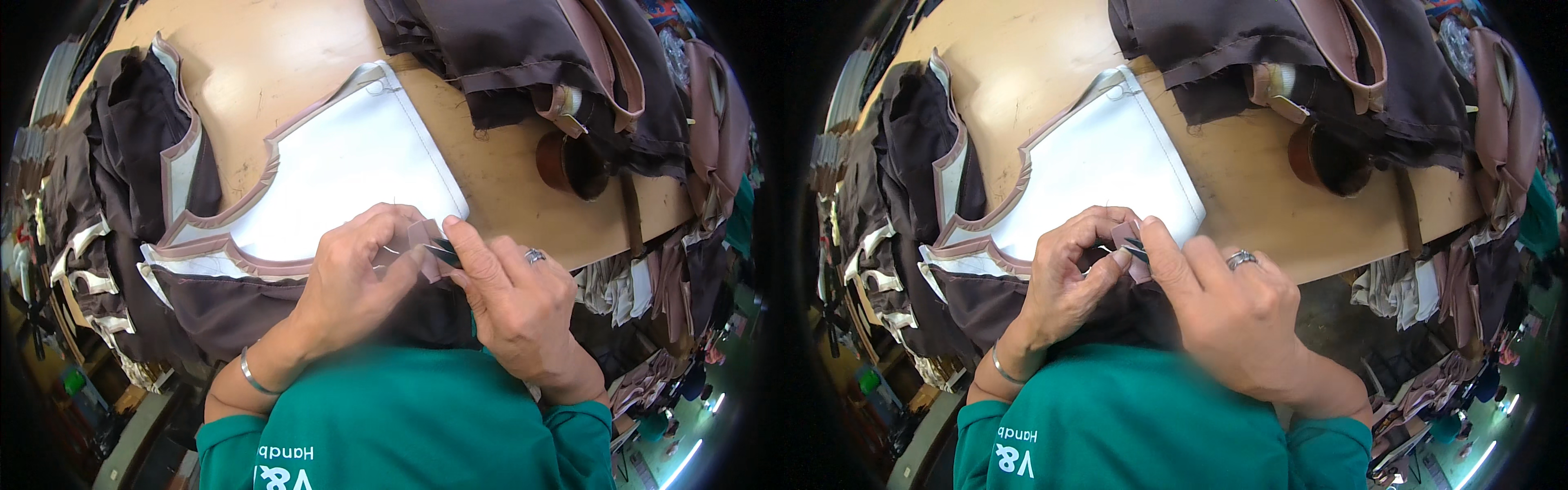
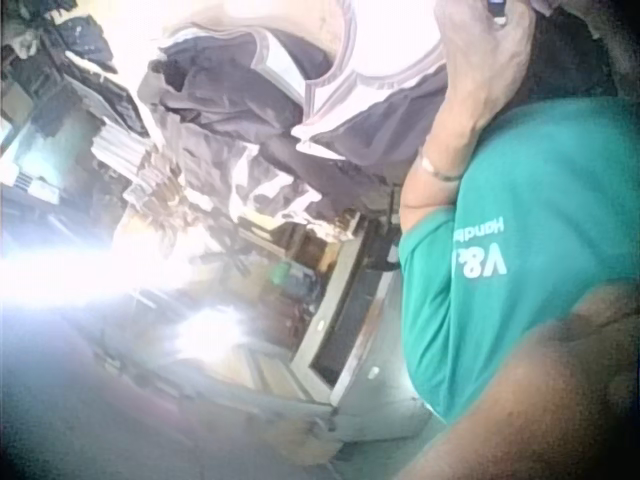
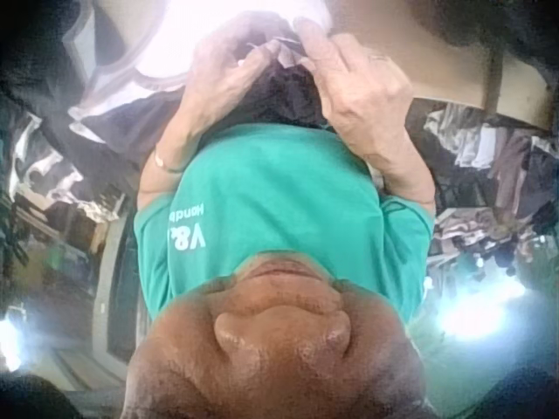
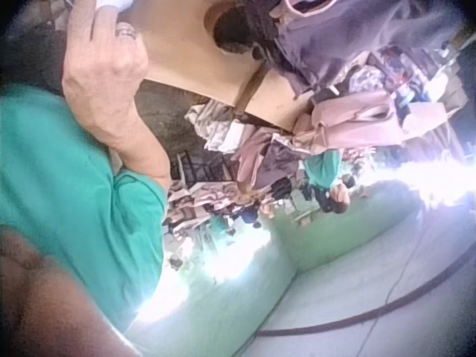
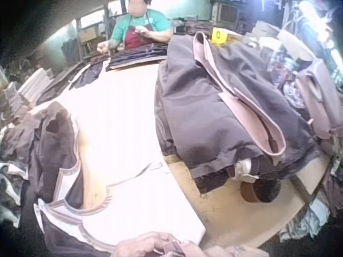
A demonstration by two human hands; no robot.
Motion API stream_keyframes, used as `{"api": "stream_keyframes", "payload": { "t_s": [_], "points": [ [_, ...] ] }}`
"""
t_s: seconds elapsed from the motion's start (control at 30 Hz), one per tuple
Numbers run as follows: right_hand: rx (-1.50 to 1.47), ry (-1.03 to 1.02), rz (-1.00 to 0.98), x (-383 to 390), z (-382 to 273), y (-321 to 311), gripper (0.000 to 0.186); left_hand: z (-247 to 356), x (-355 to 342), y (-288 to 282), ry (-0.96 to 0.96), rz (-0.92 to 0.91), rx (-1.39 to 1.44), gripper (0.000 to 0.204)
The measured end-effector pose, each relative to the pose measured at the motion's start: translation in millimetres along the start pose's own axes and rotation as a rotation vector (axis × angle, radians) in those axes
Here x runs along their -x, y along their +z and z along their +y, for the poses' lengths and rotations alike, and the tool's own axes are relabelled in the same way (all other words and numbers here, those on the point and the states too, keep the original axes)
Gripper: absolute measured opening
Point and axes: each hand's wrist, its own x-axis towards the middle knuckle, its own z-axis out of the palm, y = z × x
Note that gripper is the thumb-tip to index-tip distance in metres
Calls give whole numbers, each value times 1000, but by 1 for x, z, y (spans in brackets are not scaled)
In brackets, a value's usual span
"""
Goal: The person handles a large piece of dark fabric with a white backing, turning it over and aligning the edges. They then use a pair of scissors to carefully trim the seam allowance along the curved edge of the fabric piece.
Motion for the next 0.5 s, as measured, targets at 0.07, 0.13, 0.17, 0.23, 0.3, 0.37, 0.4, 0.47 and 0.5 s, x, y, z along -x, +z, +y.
{"api": "stream_keyframes", "payload": {
  "t_s": [0.07, 0.13, 0.17, 0.23, 0.3, 0.37, 0.4, 0.47, 0.5],
  "points": [
    [113, -12, -35, 0, 0, -3, 38, -1, -2, 2, -5, -11, -7, 9],
    [120, -11, -55, -1, 1, -2, 39, -3, -3, 2, -12, -10, -9, 9],
    [123, -16, -57, -1, 2, -1, 39, -4, -3, 3, -16, -8, -10, 10],
    [133, -20, -61, -1, 3, -1, 38, 1, -4, 2, -103, -40, 40, 7],
    [131, -34, -79, -3, 5, -1, 39, 3, -4, 2, -148, -51, 65, 7],
    [135, -49, -97, -4, 5, -3, 39, 3, -3, 2, -150, -43, 65, 8],
    [143, -51, -107, -4, 5, -5, 38, 2, -3, 2, -134, -50, 58, 8],
    [162, -53, -129, -5, 4, -8, 38, 1, -3, 3, -102, -63, 42, 8],
    [173, -50, -142, -5, 3, -9, 38, 1, -4, 3, -102, -68, 36, 8]
  ]
}}
